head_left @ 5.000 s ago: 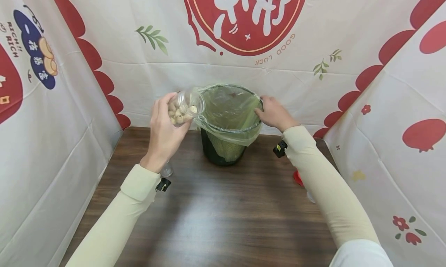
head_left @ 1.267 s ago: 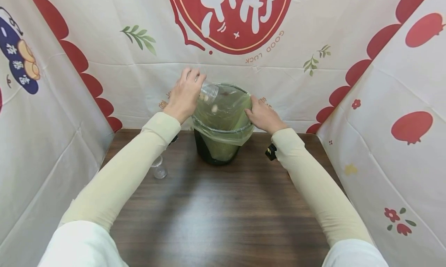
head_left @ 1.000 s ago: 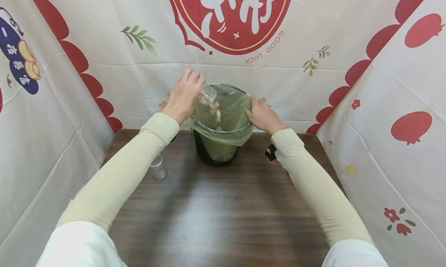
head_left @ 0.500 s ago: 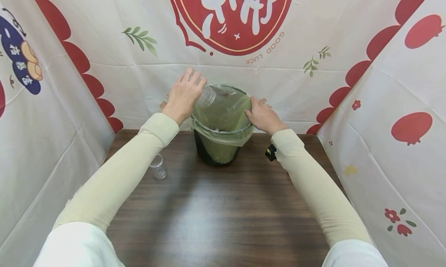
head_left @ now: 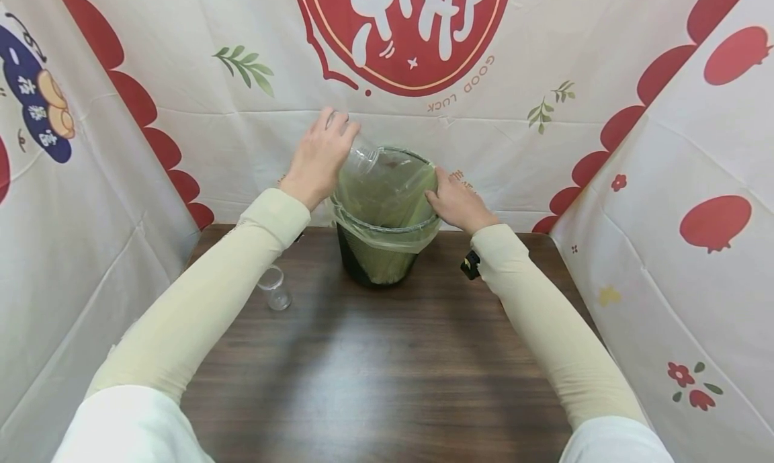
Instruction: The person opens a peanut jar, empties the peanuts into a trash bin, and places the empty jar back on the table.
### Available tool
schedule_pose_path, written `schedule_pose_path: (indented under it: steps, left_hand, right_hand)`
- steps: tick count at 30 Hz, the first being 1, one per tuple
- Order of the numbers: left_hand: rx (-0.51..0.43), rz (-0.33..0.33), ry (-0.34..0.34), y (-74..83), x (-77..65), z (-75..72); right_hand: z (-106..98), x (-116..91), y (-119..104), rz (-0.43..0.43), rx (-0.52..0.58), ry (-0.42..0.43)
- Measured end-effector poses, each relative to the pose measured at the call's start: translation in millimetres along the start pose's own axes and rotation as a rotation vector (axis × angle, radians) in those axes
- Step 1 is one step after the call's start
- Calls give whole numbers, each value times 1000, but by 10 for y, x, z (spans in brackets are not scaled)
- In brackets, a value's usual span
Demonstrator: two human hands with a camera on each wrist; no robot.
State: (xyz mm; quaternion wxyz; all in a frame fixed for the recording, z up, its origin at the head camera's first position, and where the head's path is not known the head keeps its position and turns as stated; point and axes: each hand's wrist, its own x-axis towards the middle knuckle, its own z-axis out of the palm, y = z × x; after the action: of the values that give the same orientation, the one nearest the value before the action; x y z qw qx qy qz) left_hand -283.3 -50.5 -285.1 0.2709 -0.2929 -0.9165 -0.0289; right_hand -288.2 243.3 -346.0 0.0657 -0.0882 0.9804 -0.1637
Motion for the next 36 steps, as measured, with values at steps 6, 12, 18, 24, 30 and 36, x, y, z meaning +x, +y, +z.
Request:
schedule_pose_path:
  steps: [6, 12, 18, 24, 30, 36]
  left_hand:
    - [-89, -90, 5, -53, 69, -106]
    - [-130, -155, 36, -74, 86, -118]
    - [-122, -155, 65, -69, 11, 23]
    - [40, -48, 22, -82, -65, 151]
    - [104, -10, -4, -47, -78, 165]
    - [129, 8, -22, 19, -44, 139]
  right_hand:
    - [0, -7, -2, -1, 1, 3]
    - [6, -2, 2, 2, 6, 3]
    - [8, -4, 1, 3, 3, 5]
    - [14, -5, -5, 5, 4, -3]
    - [3, -4, -3, -4, 5, -1]
    - [-7, -16, 0, 2, 11, -6]
